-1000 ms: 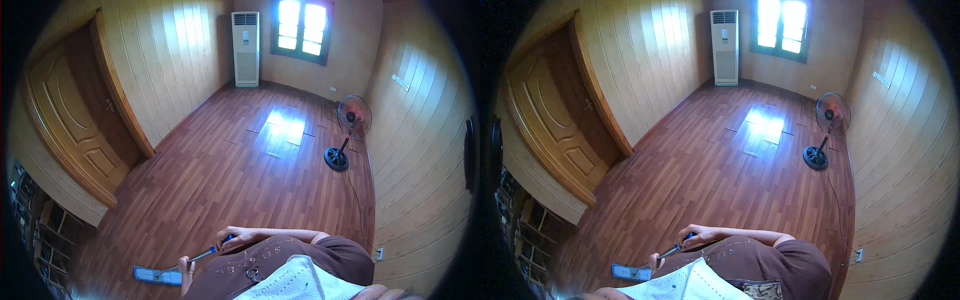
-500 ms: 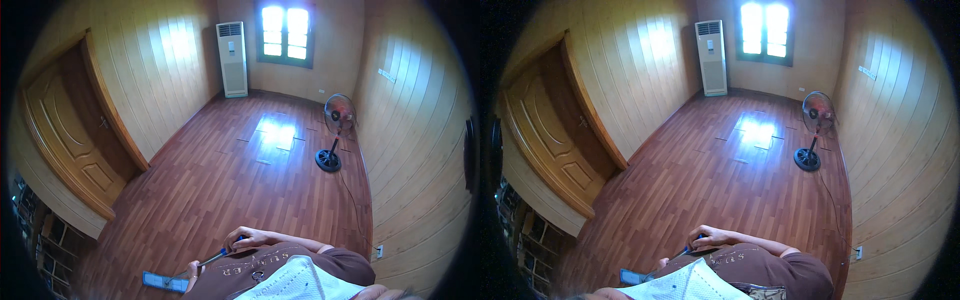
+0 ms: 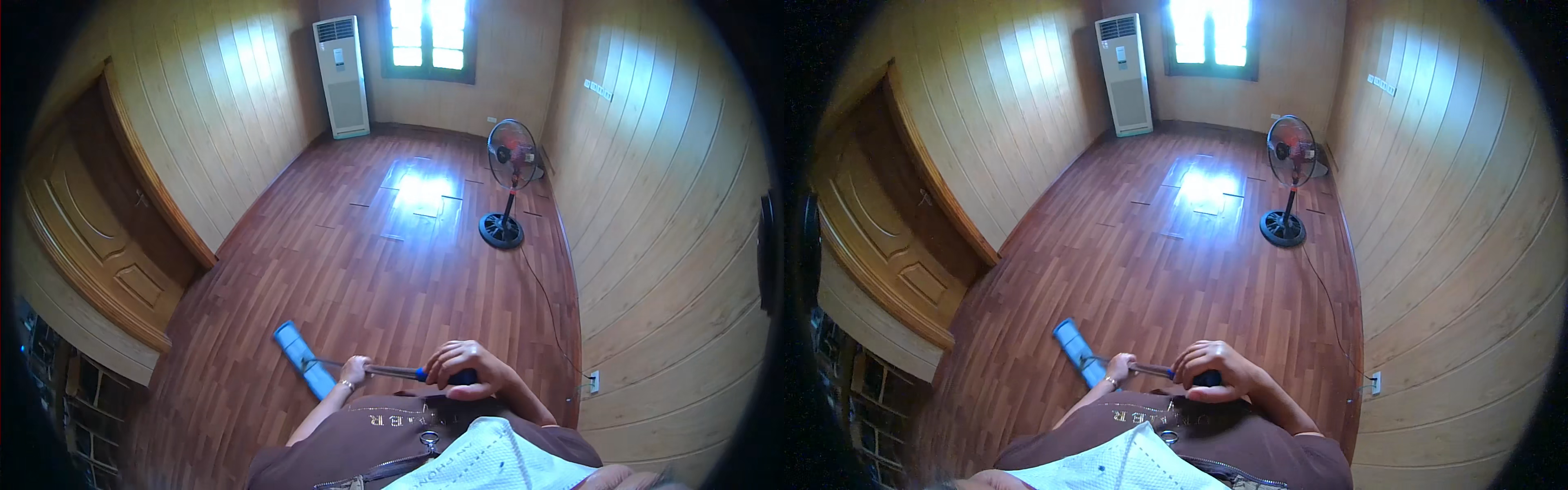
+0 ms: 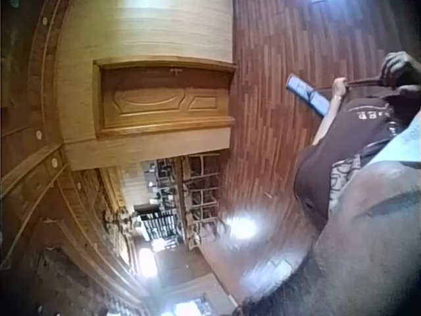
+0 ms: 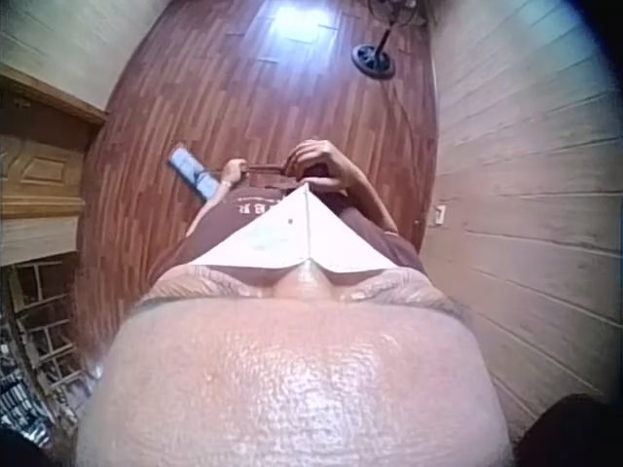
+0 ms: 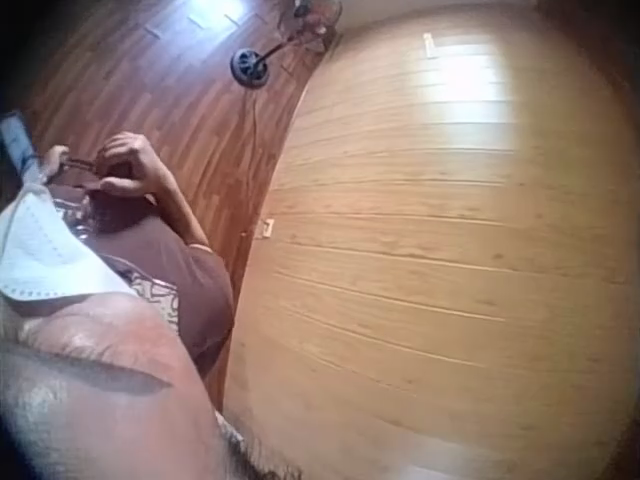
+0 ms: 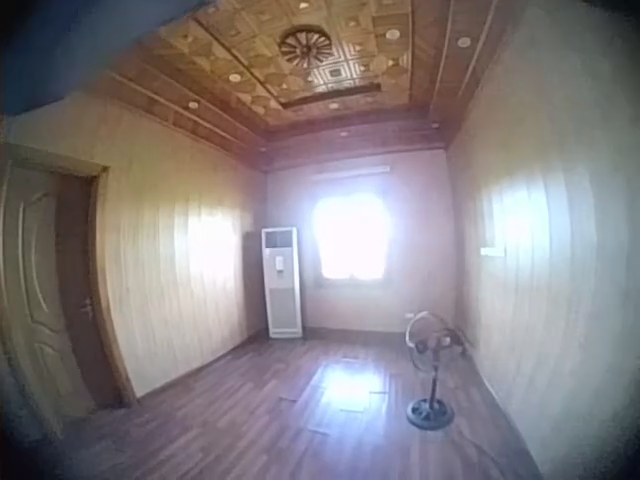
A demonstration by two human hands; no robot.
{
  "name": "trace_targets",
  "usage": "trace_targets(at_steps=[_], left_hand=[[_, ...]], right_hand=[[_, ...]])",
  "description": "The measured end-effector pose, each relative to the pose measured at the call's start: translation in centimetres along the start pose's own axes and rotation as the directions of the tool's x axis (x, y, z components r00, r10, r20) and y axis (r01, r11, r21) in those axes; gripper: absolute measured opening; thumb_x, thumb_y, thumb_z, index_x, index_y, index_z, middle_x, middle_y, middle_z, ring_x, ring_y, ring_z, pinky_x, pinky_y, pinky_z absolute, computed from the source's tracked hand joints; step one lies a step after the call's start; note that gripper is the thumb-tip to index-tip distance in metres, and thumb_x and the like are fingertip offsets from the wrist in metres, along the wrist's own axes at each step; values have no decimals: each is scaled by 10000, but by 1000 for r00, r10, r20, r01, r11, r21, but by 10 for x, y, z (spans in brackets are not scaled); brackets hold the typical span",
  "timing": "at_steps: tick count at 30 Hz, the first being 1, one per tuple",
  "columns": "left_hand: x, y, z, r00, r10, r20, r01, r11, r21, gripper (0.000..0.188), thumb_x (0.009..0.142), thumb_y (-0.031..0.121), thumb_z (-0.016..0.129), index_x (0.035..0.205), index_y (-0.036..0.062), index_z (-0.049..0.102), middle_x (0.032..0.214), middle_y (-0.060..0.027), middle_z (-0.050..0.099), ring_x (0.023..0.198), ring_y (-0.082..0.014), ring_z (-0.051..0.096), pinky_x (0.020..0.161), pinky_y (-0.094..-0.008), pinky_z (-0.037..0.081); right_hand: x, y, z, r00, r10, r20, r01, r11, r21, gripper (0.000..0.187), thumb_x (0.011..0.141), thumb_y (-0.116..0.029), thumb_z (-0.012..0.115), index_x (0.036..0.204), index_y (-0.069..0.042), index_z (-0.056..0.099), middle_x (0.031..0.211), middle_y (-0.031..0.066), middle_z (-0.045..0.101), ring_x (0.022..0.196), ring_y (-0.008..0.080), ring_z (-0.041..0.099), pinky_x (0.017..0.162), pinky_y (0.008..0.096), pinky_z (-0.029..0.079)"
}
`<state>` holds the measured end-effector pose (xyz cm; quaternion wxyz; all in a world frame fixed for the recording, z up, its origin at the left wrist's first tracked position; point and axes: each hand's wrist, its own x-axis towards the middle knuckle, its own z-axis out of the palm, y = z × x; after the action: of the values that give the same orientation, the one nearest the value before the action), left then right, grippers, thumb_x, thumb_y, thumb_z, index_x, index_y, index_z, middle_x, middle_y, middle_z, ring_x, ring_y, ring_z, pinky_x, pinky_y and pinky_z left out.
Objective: Mopping a wooden floor using a flat microfiber mop.
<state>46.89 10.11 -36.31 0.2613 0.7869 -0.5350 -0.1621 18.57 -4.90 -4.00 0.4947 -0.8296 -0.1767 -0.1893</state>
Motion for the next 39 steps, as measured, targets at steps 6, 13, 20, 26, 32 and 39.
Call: trace_targets(at_steps=[6, 13, 20, 26, 32, 39], left_hand=[[34, 105, 24, 978, 173, 114, -171, 985, -31, 233, 656, 272, 710, 763, 74, 651, 811, -164, 640, 862, -348, 612, 770, -454, 492], [43, 212, 49, 878, 338, 340, -314, 941, -125, 185, 705, 258, 656, 783, 91, 676, 836, -172, 660, 859, -363, 630, 755, -476, 500], [24, 250, 35, 849, 319, 421, -322, 944, -65, 201, 755, 323, 640, 858, 166, 711, 844, -131, 682, 827, -345, 652, 760, -461, 522], [-11, 218, 19, 925, 243, 293, -248, 969, -23, 182, 731, 325, 660, 822, 170, 691, 805, -119, 676, 793, -340, 651, 717, -470, 520], [-43, 155, -5, 992, 81, 101, -85, 996, 37, 183, 717, 297, 634, 783, 138, 695, 779, -145, 672, 781, -338, 660, 728, -474, 524], [-130, 76, -47, 969, -169, -178, 174, 985, 13, 254, 777, 361, 642, 684, 127, 670, 739, -146, 656, 727, -351, 652, 654, -457, 516]], right_hand=[[-37, -56, -17, 986, -128, -107, 108, 979, -170, 183, 730, -252, 695, 776, -77, 668, 797, 76, 675, 863, 274, 679, 767, 398, 507], [-80, -111, -38, 903, -369, -220, 282, 896, -344, 319, 776, -376, 685, 755, -58, 672, 731, 64, 675, 800, 257, 696, 716, 367, 533], [-94, -132, -53, 835, -481, -268, 299, 804, -514, 409, 833, -445, 628, 682, -66, 660, 665, 55, 663, 746, 247, 694, 662, 358, 525], [-65, -120, -46, 870, -458, -183, 386, 863, -326, 367, 832, -408, 651, 736, -54, 641, 715, 88, 672, 739, 275, 689, 656, 369, 519], [-11, -88, -19, 848, -519, -108, 507, 853, -122, 211, 795, -254, 631, 764, -44, 623, 731, 106, 657, 722, 299, 674, 647, 388, 519], [48, -48, 55, 861, -508, -14, 499, 839, 218, 217, 791, -239, 580, 721, -36, 611, 730, 115, 644, 712, 315, 659, 657, 402, 514]])
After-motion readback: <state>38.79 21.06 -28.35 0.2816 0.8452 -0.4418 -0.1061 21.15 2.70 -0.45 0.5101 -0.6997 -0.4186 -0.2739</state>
